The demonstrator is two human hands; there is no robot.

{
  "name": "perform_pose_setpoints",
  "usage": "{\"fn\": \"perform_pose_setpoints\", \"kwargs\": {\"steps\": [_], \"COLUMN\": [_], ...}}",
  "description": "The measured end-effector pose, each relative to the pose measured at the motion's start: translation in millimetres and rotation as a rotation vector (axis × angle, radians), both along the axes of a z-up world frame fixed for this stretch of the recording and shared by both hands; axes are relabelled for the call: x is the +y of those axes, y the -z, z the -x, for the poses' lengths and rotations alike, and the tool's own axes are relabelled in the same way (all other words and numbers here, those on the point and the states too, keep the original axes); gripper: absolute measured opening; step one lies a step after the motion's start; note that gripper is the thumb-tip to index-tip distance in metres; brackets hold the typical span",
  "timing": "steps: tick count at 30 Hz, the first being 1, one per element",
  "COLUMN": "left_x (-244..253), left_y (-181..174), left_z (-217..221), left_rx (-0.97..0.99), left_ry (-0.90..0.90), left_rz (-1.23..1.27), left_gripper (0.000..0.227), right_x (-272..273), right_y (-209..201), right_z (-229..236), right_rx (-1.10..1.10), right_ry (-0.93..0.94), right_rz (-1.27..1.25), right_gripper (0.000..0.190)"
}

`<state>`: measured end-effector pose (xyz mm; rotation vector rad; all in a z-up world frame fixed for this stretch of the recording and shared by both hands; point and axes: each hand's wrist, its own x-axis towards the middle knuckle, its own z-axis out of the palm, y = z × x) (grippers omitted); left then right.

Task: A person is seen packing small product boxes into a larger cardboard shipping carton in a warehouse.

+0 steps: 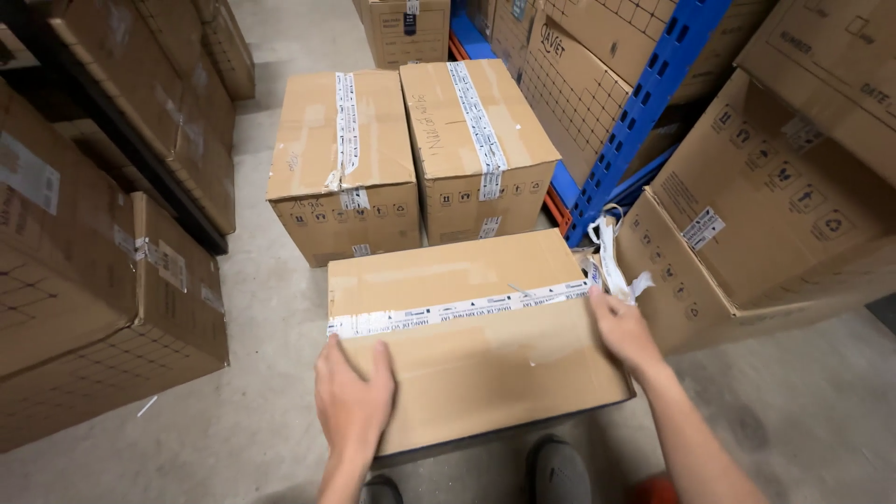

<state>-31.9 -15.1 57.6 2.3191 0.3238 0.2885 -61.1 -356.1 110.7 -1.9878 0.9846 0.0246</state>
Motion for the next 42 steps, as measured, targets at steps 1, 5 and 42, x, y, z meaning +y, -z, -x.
{"fn": "perform_pose_setpoints", "kwargs": {"steps": [1, 5, 42], "left_x": [-4, 61, 64], "left_y": [-30, -24, -63], "left_z": [7, 11, 49], "left_rx": [0.128, 0.028, 0.414], "left_ry": [-0.052, -0.080, 0.160], "left_rz": [0.267, 0.509, -1.406], "left_gripper": [0.069, 0.047, 0.117], "right_x": [-7, -49, -59], "right_y": [1, -31, -61], "right_z": [-1, 15, 18], "right_rx": [-0.040, -0.216, 0.452], "right_ry": [0.049, -0.048, -0.802], "right_rz": [-0.006, -0.415, 1.114], "right_gripper": [0.071, 0.107, 0.067]}}
